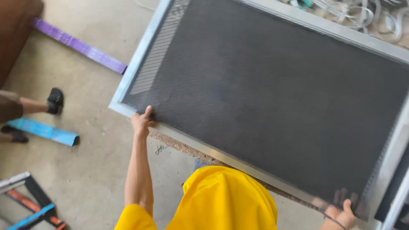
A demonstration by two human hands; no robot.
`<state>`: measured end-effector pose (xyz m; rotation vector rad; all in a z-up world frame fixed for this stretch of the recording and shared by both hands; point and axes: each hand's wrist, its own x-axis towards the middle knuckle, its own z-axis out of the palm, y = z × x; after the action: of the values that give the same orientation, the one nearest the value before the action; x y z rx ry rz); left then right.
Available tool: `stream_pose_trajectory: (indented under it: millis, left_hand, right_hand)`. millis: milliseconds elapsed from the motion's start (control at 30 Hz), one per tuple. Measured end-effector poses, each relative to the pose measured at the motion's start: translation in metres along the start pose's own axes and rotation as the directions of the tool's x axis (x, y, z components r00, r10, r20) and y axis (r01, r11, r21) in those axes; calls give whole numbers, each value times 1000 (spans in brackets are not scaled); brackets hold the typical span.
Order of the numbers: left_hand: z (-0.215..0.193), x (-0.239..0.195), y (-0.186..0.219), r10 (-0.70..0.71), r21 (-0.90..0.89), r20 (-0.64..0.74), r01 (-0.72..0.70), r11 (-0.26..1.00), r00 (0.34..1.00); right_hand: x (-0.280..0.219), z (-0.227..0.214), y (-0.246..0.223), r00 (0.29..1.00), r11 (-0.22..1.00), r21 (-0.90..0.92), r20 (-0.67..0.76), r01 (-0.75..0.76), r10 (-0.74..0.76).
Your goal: Assembling a mesh screen into a metal door frame by aligning the mesh and pressing it into the frame's groove.
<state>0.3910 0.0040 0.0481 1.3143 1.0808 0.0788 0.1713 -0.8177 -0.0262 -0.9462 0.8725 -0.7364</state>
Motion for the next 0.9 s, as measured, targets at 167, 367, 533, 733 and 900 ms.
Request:
stream_pose_trajectory:
  millis: [167, 367, 533, 733, 900]
  left_hand:
    - [4, 28, -16, 34, 128, -101, -21, 992, 994]
    - [1, -12, 29, -95, 319, 18, 84, 944, 995]
    - [-7, -10, 34, -51, 636, 21, 26, 772, 998]
    - [-11, 14, 37, 77, 994, -14, 5, 110, 997]
    - [28, 11, 14, 741, 858, 367, -513, -36, 562]
  right_hand:
    - [-6, 13, -8, 993, 997, 1, -94, -77, 77]
    - [-23, 19, -17, 975, 991, -56, -191, -122, 109]
    - [-41, 29, -51, 910, 851, -390, -357, -351, 212]
    - [-42, 13, -78, 930, 248, -897, -361, -366, 67]
    - [-49, 41, -61, 874, -15, -999, 44, 42, -484]
